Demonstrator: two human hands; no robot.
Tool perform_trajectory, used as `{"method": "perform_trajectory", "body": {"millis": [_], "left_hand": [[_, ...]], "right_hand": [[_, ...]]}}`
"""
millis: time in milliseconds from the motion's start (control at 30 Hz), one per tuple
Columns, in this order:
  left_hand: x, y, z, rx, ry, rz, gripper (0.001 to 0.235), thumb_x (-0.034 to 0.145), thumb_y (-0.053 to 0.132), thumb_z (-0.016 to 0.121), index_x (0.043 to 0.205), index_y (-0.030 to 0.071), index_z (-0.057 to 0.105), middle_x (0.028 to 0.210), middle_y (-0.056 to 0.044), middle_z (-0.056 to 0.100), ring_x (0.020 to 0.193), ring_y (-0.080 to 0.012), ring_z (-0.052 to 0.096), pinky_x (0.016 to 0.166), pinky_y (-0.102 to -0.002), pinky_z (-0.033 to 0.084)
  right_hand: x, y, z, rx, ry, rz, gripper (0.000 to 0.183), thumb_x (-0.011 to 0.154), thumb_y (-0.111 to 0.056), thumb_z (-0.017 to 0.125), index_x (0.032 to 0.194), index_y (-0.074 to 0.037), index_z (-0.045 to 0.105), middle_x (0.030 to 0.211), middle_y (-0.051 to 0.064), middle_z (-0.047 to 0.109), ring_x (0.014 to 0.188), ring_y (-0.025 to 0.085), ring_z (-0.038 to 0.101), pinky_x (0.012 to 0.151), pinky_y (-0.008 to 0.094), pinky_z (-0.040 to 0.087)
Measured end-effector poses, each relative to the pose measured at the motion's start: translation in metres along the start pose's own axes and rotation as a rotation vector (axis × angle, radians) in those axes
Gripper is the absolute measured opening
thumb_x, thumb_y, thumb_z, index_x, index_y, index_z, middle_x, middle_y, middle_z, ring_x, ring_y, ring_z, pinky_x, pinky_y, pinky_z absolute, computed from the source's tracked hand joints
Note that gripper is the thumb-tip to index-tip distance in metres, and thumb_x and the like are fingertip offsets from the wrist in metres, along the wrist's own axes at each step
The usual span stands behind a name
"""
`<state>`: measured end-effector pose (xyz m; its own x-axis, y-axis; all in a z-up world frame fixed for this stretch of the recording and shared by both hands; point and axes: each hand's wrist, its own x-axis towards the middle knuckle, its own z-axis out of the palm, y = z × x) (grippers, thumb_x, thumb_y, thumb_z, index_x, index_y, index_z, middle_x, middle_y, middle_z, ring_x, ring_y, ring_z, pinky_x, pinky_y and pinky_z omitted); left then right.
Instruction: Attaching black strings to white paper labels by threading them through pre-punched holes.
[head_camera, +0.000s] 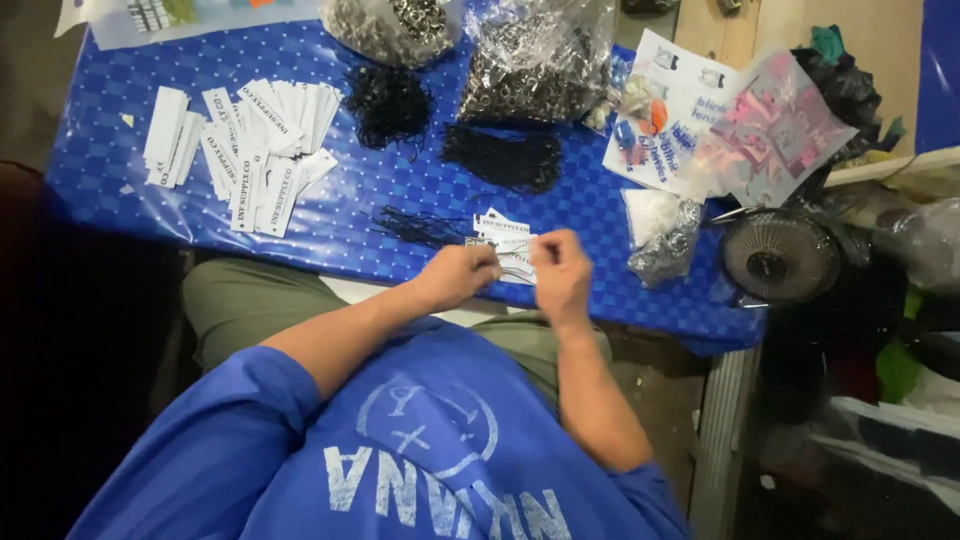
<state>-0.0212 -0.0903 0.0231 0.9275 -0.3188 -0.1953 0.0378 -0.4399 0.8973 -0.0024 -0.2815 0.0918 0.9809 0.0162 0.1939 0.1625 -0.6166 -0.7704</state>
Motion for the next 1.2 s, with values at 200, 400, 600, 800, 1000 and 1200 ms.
{"method": "perform_trajectory", "body": {"millis": [200,400,600,800,1000,1200], "left_hand": [[-0.03,0.006,-0.06,-0.227,0.134,-0.223,0.022,0.098,0.036,0.061,0.104,0.023,0.076,0.069,-0.001,0.073,0.079,-0.0231,0.071,0.078,-0.036,0.053],[-0.033,-0.018,-0.069,-0.156,0.206,-0.424,0.019,0.096,0.033,0.062,0.106,0.027,0.077,0.077,0.003,0.075,0.08,-0.0188,0.071,0.075,-0.035,0.054],[-0.035,-0.004,-0.059,0.105,0.136,-0.07,0.027,0.096,0.022,0.063,0.122,0.016,0.07,0.102,-0.014,0.078,0.1,-0.0353,0.073,0.088,-0.049,0.057],[-0.028,0.008,-0.032,0.207,-0.036,-0.122,0.041,0.101,0.031,0.058,0.14,0.021,0.049,0.092,-0.024,0.075,0.097,-0.0448,0.073,0.086,-0.055,0.058],[-0.052,0.01,-0.094,0.211,0.041,-0.287,0.037,0.101,0.037,0.057,0.128,0.013,0.066,0.101,-0.025,0.076,0.102,-0.0438,0.073,0.089,-0.056,0.057],[-0.018,-0.232,-0.107,1.227,0.842,-0.748,0.035,0.086,0.046,0.075,0.097,0.015,0.061,0.081,0.0,0.054,0.075,-0.0178,0.065,0.052,-0.034,0.055]], "right_hand": [[-0.002,0.031,-0.019,0.02,0.012,0.249,0.005,0.091,-0.011,0.07,0.089,-0.013,0.065,0.065,0.003,0.066,0.064,0.016,0.063,0.065,0.032,0.052],[-0.025,0.044,-0.006,-0.018,-0.053,0.302,0.004,0.089,-0.01,0.07,0.09,-0.012,0.067,0.065,0.004,0.068,0.067,0.019,0.063,0.07,0.033,0.051],[-0.038,0.04,0.017,-0.116,-0.161,-0.205,0.028,0.084,-0.008,0.072,0.112,-0.005,0.072,0.115,0.017,0.067,0.116,0.038,0.061,0.103,0.047,0.047],[-0.05,0.007,0.062,0.361,-0.536,0.247,0.047,0.081,0.003,0.066,0.127,-0.01,0.066,0.097,0.007,0.075,0.1,0.016,0.067,0.102,0.036,0.051],[-0.044,0.014,0.08,0.104,-0.428,0.254,0.009,0.097,-0.02,0.068,0.094,-0.018,0.077,0.072,0.002,0.069,0.076,0.015,0.064,0.08,0.035,0.053],[-0.032,-0.014,0.044,0.146,-0.153,0.227,0.007,0.091,-0.009,0.074,0.089,-0.014,0.079,0.07,-0.002,0.065,0.072,0.008,0.054,0.072,0.031,0.05]]}}
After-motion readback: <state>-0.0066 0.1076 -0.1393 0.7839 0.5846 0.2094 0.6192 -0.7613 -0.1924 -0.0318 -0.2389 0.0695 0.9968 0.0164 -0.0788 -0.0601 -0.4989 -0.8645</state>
